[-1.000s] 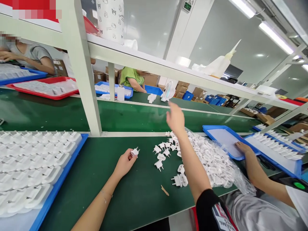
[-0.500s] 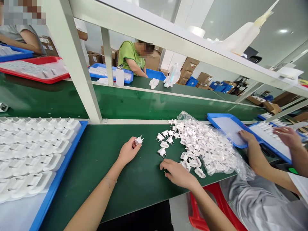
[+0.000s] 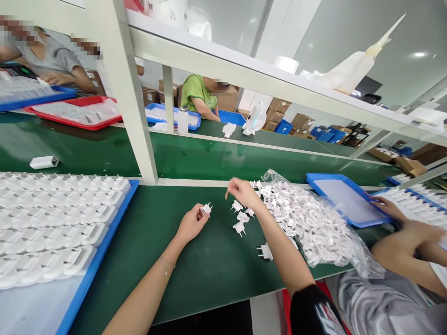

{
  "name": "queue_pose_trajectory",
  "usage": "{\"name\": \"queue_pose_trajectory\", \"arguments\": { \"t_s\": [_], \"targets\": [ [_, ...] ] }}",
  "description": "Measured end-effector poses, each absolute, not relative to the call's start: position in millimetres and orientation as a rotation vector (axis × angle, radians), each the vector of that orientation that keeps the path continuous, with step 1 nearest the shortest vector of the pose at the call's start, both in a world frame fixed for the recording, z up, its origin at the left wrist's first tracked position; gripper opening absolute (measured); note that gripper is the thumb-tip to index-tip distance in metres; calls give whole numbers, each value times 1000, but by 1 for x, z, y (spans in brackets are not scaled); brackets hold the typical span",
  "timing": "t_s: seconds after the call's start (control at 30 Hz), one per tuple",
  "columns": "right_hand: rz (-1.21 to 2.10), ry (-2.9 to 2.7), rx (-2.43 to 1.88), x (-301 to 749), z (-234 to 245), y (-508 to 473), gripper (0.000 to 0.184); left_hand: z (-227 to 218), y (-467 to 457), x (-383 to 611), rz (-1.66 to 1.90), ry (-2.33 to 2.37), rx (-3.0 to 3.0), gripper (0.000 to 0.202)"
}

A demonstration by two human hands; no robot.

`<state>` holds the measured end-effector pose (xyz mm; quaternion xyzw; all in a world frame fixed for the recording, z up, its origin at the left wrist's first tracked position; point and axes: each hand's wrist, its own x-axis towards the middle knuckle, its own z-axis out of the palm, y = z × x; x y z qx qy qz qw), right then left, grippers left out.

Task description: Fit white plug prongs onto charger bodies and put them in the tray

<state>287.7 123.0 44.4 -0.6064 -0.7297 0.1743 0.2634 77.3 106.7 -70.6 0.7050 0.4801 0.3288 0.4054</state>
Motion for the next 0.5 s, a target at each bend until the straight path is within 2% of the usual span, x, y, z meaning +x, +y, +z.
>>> {"name": "queue_pose_trajectory", "arguments": {
  "t_s": [0.13,0.27,0.37,0.5],
  "targets": [
    [224,-1788,-1596,271,78,172,26,-69,104,77,866,1199,1799,19],
    [88,-1714,-1317,253,76,105,15,-68,100,78,816,1255,1885,19],
    [344,-1817,-1361,234,35,23,14,-69,96,80,799,1307,1945,22],
    [620,-1774,-1477,213,-48,-45,19,-60,90,87,771,1248,2168,31]
  ]
}}
